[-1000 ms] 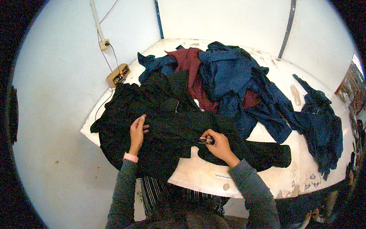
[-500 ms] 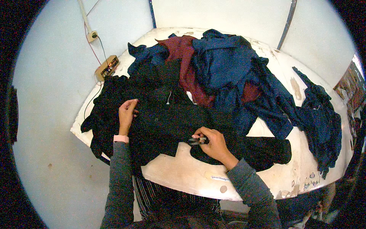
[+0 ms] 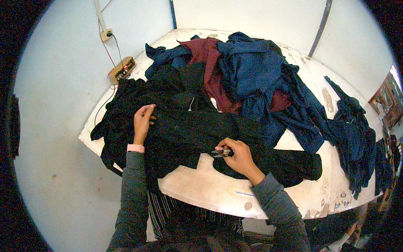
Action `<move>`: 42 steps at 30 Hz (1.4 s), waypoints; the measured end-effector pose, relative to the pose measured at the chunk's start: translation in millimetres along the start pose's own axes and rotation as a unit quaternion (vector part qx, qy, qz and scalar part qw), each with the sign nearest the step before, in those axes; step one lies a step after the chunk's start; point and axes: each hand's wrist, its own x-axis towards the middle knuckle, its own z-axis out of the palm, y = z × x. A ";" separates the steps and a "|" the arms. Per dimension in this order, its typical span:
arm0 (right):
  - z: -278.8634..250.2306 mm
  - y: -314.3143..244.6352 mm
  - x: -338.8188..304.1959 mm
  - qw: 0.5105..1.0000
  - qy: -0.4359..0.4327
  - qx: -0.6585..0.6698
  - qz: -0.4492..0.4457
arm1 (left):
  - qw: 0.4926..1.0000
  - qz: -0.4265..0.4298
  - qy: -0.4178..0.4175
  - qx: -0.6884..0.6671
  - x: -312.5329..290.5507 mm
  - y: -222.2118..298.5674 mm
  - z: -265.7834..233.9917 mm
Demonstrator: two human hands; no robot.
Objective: The person uses a small blade tool to trim loose threads and small fabric bits from a black garment on a work table. They repeatedly lift, turn, and reposition the garment to access different areas, then place it back on the table among other clothes.
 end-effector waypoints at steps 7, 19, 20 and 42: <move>0.4 -0.5 -1.0 1.000 0.008 0.012 0.001 | 1.000 0.006 -0.007 -0.003 -1.1 1.3 2.2; 2.4 -16.8 -1.6 0.986 0.000 -0.123 -0.108 | 0.969 0.112 0.078 0.207 -17.9 17.0 17.4; 6.0 -23.4 -0.2 0.981 -0.007 -0.141 -0.130 | 0.966 0.112 0.093 0.214 -21.9 15.2 23.3; 12.0 -29.8 -3.5 0.987 0.041 -0.143 -0.061 | 0.949 0.179 0.120 0.228 -81.5 37.4 86.3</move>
